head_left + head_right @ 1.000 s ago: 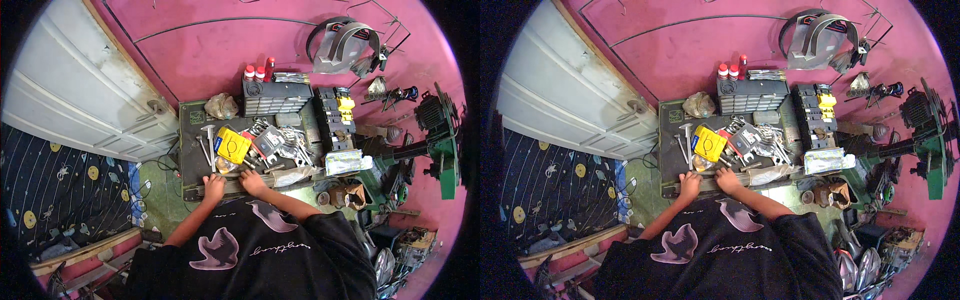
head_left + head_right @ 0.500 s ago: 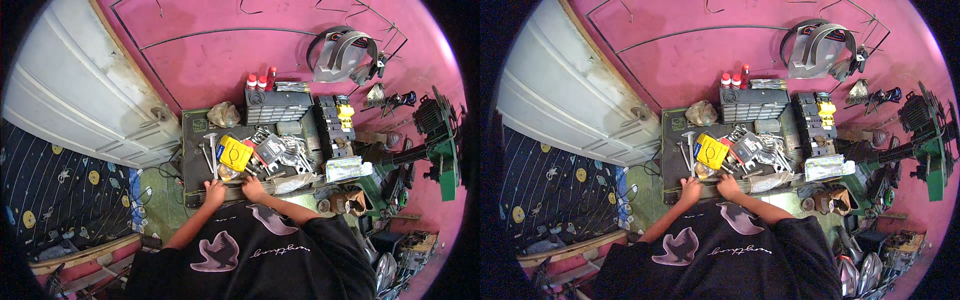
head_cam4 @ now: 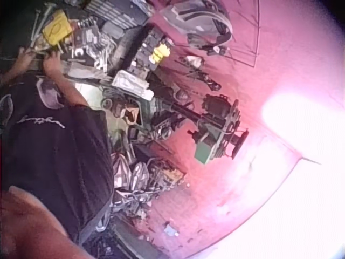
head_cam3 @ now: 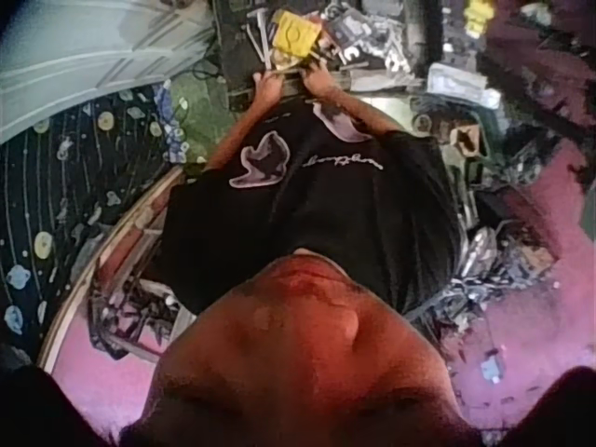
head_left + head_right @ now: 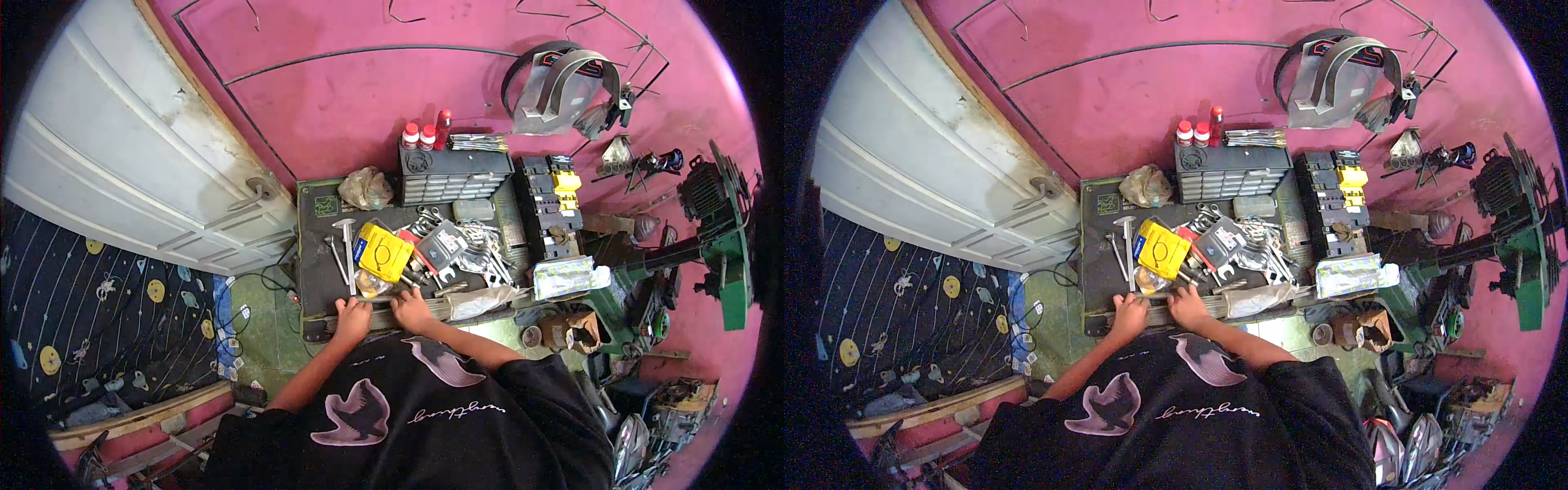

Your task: The person repeatedly picks up, aligns, and stacks metal rods on a cluttered workbench. They handle the rods one by one, adjusting their positions and grouping them into a neat pile.

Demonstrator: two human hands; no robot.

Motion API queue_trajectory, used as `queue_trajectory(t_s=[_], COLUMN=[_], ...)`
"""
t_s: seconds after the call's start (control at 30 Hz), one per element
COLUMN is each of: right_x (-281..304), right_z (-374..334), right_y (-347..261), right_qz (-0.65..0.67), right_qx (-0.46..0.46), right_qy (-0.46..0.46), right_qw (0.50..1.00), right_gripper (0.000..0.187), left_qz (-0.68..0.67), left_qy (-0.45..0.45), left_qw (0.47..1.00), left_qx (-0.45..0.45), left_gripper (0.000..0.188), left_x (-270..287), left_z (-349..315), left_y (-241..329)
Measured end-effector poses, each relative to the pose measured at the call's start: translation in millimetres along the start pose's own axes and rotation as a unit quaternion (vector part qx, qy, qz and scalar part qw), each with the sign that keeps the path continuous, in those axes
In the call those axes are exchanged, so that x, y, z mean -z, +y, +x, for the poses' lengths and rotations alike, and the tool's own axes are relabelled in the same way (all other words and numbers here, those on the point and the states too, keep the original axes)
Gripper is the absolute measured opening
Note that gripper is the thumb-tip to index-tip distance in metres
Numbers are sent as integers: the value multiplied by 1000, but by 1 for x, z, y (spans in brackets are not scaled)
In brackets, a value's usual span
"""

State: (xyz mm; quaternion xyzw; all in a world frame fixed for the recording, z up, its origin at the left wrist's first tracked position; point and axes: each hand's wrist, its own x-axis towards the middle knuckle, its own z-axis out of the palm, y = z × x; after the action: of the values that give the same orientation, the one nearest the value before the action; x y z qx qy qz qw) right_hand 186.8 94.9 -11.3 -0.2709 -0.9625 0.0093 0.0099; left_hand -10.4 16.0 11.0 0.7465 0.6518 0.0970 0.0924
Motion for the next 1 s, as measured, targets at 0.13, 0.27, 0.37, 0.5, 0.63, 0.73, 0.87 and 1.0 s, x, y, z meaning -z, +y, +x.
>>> queue_trajectory(t_s=[0.13,0.27,0.37,0.5,0.63,0.73,0.87,1.0], right_x=[4,17,19,12,6,16,14,31], right_z=[-2,6,9,4,4,11,7,8], right_y=[1,3,3,6,5,3,4,0], right_qz=[1,0,7,4,-32,-33,-21,-20], right_qx=[4,-15,-14,1,14,18,9,-16], right_qy=[-35,-105,-98,-26,-19,-82,-78,-82], right_qw=[999,994,995,1000,999,996,997,996], right_gripper=[19,18,18,18,19,20,20,20], left_qz=[19,33,26,36,44,44,56,44], left_qy=[28,50,41,34,24,35,22,-4], left_qw=[999,997,998,998,998,998,998,999], left_qx=[-24,-44,-49,-41,-37,-33,-30,-6], left_gripper=[7,8,10,11,12,12,13,13], left_x=[-6,-11,-9,-8,-7,-9,-6,-5], left_z=[0,-1,-2,-1,1,-1,-1,0], left_y=[-1,-3,-4,-5,-3,-4,-1,1])
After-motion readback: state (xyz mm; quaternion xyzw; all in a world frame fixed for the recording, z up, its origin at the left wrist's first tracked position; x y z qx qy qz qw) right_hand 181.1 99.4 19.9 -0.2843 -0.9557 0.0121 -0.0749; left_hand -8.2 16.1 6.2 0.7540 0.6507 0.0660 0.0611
